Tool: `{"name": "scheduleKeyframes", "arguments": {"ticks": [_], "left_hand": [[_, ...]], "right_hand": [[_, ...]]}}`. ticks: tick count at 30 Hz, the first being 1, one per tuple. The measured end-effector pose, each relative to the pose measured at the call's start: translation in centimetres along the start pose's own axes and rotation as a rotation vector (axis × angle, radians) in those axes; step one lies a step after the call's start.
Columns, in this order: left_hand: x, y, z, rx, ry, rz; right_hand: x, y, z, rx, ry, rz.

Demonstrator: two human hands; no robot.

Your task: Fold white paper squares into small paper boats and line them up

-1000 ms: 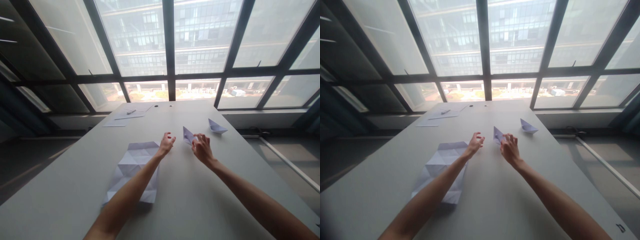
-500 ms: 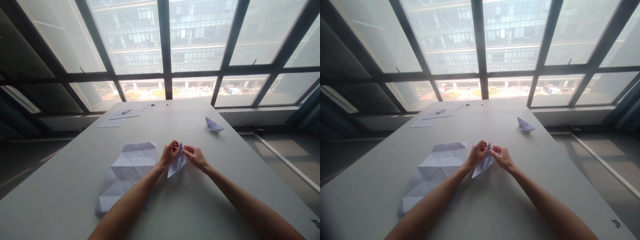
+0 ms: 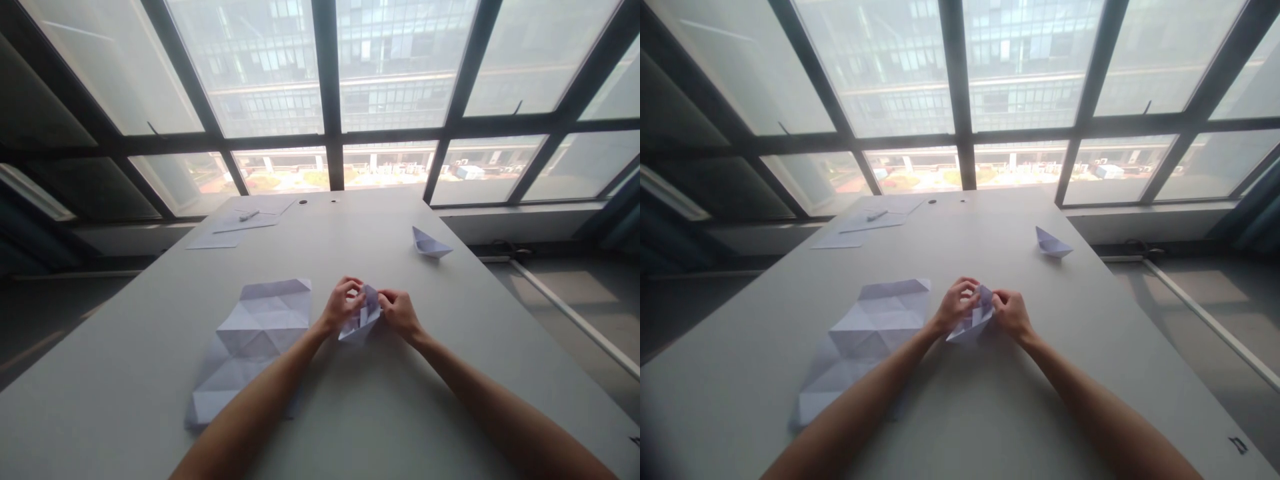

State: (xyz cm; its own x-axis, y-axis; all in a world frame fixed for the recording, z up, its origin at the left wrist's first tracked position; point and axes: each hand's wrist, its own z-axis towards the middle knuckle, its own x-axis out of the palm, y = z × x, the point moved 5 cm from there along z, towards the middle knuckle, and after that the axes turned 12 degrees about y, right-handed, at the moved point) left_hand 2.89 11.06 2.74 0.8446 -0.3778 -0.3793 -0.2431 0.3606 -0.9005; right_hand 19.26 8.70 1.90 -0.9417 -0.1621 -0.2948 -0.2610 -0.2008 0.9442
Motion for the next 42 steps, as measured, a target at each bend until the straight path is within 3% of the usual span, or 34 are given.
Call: {"name": "scheduleKeyframes", "arguments": {"ticks": [3, 5, 9, 17, 19, 22, 25, 28, 34, 38, 42], "left_hand": [[-0.5, 1.5, 0.2, -0.126, 0.030, -0.365], [-1.0, 2.5, 0.3, -0.225, -0.029, -0.471], [-2.1, 4.0, 0.2, -0.347, -0.198, -0.390], [-2.3, 4.2, -0.3, -0.301, -0.367, -0.187], [-2.3, 3.4, -0.5, -0.245, -0.346, -0.046], [-2.0, 1.2, -0.7, -0.075, -0.303, 0.357], [-0.9, -0.5, -0.6, -0.007, -0.168, 0.593], [0.3, -1.0, -0.5, -0.016, 0.008, 0.583], [0.9, -0.5, -0.1, 0.089, 0.138, 0.458], [1.1, 0.6, 0.2, 0.127, 0.210, 0.354], [1.3, 0.9, 0.2, 0.131, 0.237, 0.316]], "right_hand": [[-1.3, -0.8, 0.2, 0.045, -0.090, 0.037], [-1.9, -1.4, 0.3, 0.052, -0.125, 0.088], [-2.2, -1.9, 0.3, 0.018, -0.167, 0.165], [-2.1, -1.9, 0.2, 0.017, -0.237, 0.140], [-2.3, -1.9, 0.3, -0.005, -0.247, 0.092], [-2.7, -2.5, 0.5, 0.014, -0.254, -0.041], [-2.8, -3.1, 0.6, 0.074, -0.240, -0.193], [-2.8, -3.0, 0.4, 0.106, -0.227, -0.343], [-3.1, -0.7, 0.0, -0.053, -0.340, -0.717], [-3.4, -0.3, 0.1, -0.061, -0.415, -0.697], [-3.0, -1.3, 0.8, 0.025, -0.275, -0.640]]}}
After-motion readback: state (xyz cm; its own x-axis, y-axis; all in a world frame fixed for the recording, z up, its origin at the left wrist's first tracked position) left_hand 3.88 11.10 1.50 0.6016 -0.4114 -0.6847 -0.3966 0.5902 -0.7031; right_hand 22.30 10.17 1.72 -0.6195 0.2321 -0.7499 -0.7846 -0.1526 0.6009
